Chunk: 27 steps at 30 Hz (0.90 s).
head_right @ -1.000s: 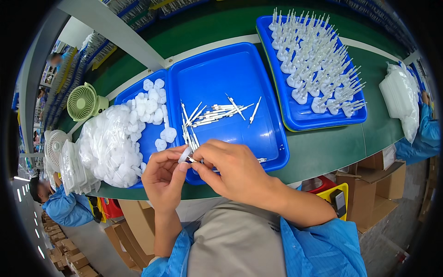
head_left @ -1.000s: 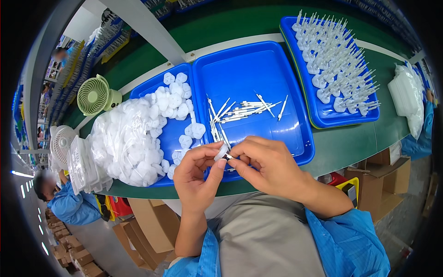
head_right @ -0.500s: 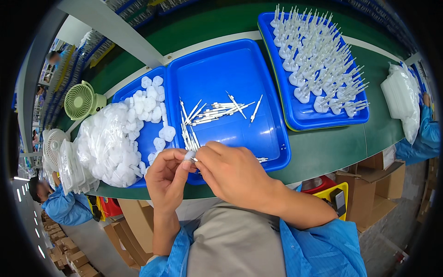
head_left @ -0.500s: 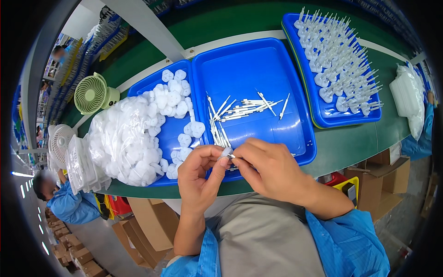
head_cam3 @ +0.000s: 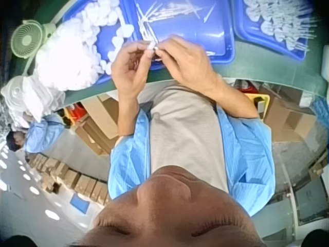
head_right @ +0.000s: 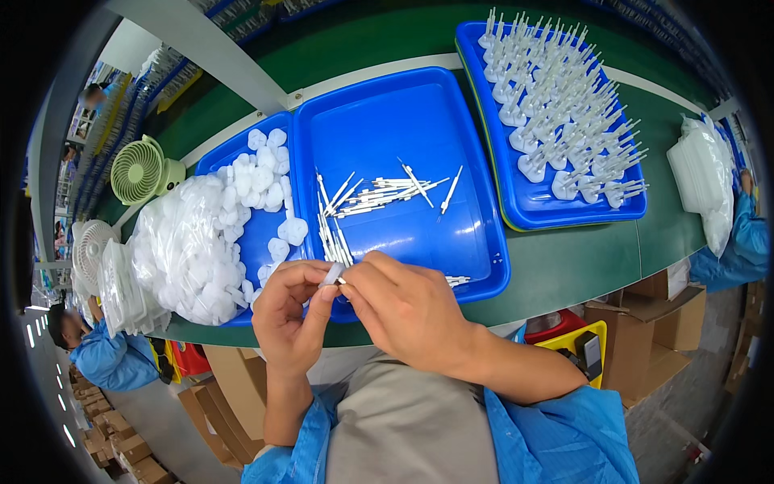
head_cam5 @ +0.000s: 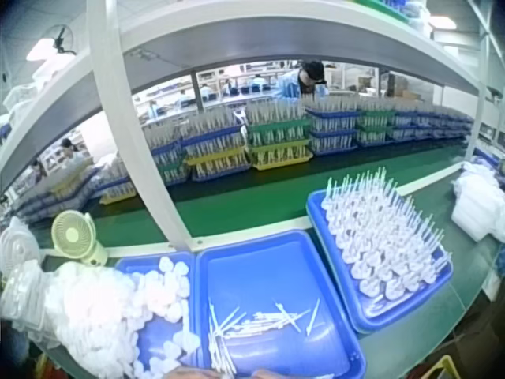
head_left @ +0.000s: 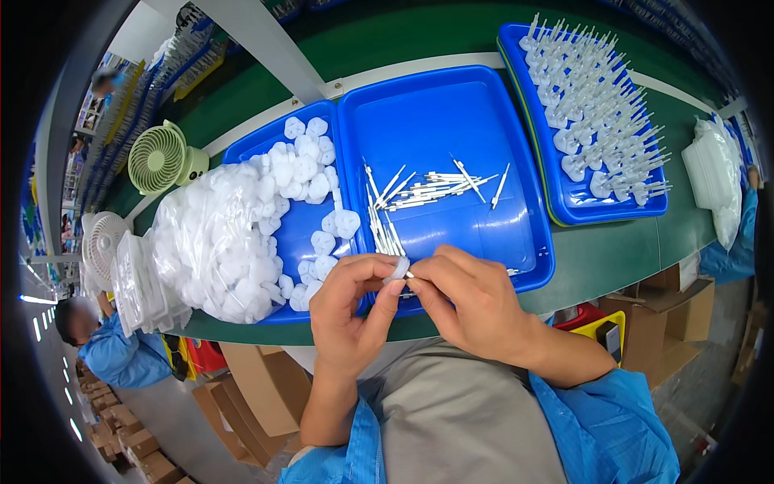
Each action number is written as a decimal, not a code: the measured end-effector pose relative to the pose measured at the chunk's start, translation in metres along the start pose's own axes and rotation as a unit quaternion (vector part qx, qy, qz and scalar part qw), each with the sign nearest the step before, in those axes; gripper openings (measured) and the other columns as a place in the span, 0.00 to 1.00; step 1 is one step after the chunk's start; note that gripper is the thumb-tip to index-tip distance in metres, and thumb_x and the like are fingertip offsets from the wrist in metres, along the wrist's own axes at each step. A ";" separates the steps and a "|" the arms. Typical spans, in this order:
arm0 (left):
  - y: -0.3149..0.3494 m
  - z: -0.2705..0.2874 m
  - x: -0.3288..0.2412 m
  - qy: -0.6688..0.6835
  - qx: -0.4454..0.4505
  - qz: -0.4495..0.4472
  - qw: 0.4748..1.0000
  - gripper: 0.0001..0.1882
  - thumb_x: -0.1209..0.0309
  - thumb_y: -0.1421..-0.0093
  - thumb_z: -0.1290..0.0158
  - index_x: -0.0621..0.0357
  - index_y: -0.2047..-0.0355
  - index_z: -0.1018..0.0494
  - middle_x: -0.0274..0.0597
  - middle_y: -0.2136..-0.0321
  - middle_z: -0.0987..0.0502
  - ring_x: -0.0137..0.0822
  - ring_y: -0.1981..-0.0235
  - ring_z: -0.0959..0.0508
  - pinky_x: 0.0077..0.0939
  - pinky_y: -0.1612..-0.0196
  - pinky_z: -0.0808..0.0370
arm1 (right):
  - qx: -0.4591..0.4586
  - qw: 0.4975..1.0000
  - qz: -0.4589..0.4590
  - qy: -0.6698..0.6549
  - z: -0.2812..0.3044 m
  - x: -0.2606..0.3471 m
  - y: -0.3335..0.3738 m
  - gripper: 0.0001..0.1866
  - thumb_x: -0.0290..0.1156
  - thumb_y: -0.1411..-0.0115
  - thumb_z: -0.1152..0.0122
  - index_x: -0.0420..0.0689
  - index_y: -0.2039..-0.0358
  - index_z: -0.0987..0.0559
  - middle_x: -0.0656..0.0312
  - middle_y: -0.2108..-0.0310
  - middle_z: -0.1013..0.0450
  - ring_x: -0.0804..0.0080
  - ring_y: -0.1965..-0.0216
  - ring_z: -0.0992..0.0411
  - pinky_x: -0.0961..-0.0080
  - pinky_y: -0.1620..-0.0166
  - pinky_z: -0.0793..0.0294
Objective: The person assembles components by picking up plastic bases and inserting white needle shafts into them by hand, then placing the assembled parts onto a tray.
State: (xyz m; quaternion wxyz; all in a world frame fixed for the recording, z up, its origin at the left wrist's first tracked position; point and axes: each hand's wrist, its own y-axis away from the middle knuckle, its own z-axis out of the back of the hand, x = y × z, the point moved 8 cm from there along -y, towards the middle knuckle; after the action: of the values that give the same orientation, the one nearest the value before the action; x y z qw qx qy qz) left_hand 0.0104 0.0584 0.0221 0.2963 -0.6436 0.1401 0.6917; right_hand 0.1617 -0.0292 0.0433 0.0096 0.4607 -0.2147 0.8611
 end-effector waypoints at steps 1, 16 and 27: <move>-0.001 0.000 -0.004 -0.020 0.001 -0.019 1.000 0.11 0.85 0.31 0.34 0.70 0.50 0.20 0.53 0.50 0.15 0.36 0.51 0.13 0.29 0.46 0.14 | 0.001 1.000 0.001 0.000 0.000 -0.002 0.001 0.06 0.24 0.30 0.30 0.42 0.55 0.18 0.56 0.66 0.24 0.52 0.72 0.21 0.57 0.69 0.22; -0.008 0.003 -0.042 -0.145 0.005 -0.138 0.980 0.18 0.82 0.44 0.27 0.65 0.52 0.14 0.55 0.48 0.13 0.45 0.51 0.11 0.32 0.49 0.14 | -0.015 0.998 0.066 0.017 0.009 0.002 0.005 0.13 0.29 0.36 0.21 0.43 0.53 0.12 0.60 0.64 0.18 0.60 0.70 0.17 0.65 0.68 0.19; 0.000 0.005 -0.037 -0.092 -0.011 -0.144 0.985 0.16 0.86 0.43 0.27 0.67 0.54 0.13 0.57 0.48 0.14 0.46 0.49 0.11 0.33 0.48 0.13 | -0.024 0.997 0.078 0.004 0.009 0.006 0.006 0.14 0.28 0.38 0.20 0.40 0.53 0.12 0.59 0.62 0.17 0.61 0.70 0.16 0.67 0.68 0.18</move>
State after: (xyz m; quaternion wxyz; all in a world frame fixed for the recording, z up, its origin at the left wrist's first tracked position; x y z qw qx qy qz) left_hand 0.0058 0.0530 0.0583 0.3972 -0.5937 0.0109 0.6998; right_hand 0.1641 -0.0392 0.0498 -0.0457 0.4391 -0.2710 0.8554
